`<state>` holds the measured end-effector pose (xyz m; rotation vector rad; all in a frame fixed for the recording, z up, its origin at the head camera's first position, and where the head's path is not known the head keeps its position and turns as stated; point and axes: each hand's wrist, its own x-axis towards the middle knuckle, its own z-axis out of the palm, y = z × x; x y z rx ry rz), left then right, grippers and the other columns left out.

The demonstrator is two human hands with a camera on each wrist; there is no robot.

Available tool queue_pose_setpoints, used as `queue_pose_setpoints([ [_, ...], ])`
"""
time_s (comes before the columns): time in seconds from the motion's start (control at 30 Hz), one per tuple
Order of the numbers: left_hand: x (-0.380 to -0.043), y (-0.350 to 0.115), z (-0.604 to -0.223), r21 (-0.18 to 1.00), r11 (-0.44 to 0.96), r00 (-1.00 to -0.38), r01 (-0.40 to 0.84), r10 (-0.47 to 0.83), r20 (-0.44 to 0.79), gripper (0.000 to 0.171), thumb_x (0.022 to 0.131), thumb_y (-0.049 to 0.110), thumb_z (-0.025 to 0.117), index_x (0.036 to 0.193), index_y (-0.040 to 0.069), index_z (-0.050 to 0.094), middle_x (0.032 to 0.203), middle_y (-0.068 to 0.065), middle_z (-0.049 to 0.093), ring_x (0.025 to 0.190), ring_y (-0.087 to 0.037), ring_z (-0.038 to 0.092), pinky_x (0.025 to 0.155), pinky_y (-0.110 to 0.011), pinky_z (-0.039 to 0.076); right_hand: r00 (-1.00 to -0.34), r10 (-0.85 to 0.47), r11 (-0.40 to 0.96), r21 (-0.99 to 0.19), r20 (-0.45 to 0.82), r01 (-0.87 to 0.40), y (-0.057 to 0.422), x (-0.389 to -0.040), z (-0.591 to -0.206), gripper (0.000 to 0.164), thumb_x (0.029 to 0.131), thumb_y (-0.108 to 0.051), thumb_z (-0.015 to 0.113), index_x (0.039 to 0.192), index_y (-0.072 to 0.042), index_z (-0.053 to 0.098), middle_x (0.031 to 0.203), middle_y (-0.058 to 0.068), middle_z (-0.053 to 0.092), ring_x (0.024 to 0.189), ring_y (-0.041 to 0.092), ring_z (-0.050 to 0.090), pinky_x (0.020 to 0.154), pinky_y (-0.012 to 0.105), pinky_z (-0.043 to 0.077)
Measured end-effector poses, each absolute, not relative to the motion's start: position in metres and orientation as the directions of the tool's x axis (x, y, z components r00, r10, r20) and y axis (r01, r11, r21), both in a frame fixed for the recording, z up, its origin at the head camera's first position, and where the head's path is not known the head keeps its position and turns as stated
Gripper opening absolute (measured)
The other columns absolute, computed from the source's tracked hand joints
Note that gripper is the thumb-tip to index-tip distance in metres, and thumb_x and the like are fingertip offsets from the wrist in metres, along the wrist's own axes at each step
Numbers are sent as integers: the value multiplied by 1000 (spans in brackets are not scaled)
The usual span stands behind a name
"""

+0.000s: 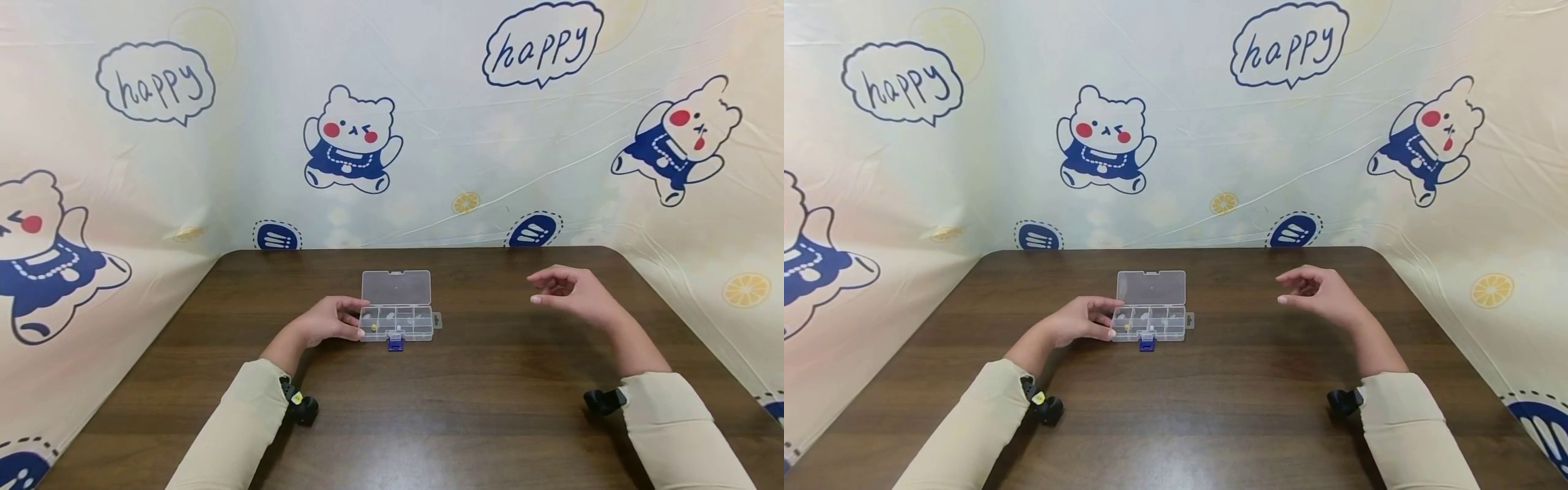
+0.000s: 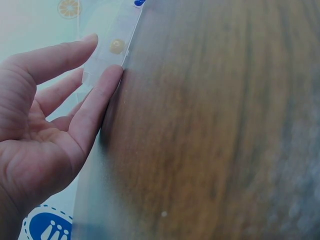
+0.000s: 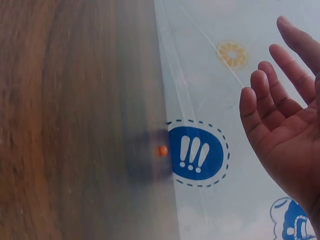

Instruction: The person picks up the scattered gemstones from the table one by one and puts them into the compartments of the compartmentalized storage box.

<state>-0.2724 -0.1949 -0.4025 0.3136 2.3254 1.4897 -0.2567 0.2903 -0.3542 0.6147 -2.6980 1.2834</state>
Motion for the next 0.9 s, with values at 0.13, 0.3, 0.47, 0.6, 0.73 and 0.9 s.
queue_pose_setpoints([
  [0.13, -273, -195, -403, 908, 419, -909, -10, 375, -183, 66, 75, -1, 81, 136, 7, 56, 129, -17, 54, 101, -27, 58, 82, -34, 56, -922, -298, 576, -724, 245, -379, 297, -260, -358, 37, 86, -19, 77, 119, -7, 67, 108, 11, 66, 89, 20, 59, 72, 24, 53],
  [0.3, -273, -195, -402, 905, 425, -911, -13, 368, -185, 66, 75, -1, 81, 136, 8, 57, 128, -16, 54, 100, -27, 58, 82, -33, 56, -927, -277, 571, -732, 253, -371, 305, -263, -361, 36, 86, -18, 77, 118, -6, 67, 108, 10, 67, 87, 20, 59, 71, 24, 52],
  [0.47, -274, -194, -402, 904, 427, -910, -2, 375, -179, 66, 75, -3, 81, 136, 5, 56, 128, -17, 54, 100, -26, 59, 79, -33, 57, -933, -255, 577, -734, 253, -357, 312, -266, -365, 37, 86, -20, 76, 119, -6, 67, 110, 10, 67, 89, 18, 58, 72, 23, 52],
  [0.6, -274, -194, -402, 903, 430, -909, 7, 379, -173, 66, 75, -4, 81, 136, 5, 56, 127, -16, 55, 99, -24, 59, 79, -32, 57, -941, -234, 576, -744, 246, -338, 317, -268, -369, 38, 86, -21, 77, 119, -5, 67, 109, 5, 67, 89, 17, 58, 72, 22, 51],
  [0.73, -273, -194, -402, 902, 431, -910, 9, 378, -172, 66, 75, -3, 81, 136, 5, 56, 126, -16, 56, 98, -24, 59, 79, -32, 56, -950, -212, 578, -754, 231, -312, 321, -272, -372, 40, 86, -22, 77, 119, -3, 66, 110, 8, 66, 88, 16, 58, 71, 22, 51],
  [0.9, -273, -193, -400, 905, 425, -903, 21, 396, -165, 67, 76, -5, 79, 138, 1, 53, 128, -19, 54, 99, -25, 59, 78, -32, 57, -965, -186, 596, -759, 187, -262, 326, -276, -374, 44, 87, -26, 76, 122, -2, 64, 116, 21, 62, 90, 19, 55, 72, 22, 51],
])
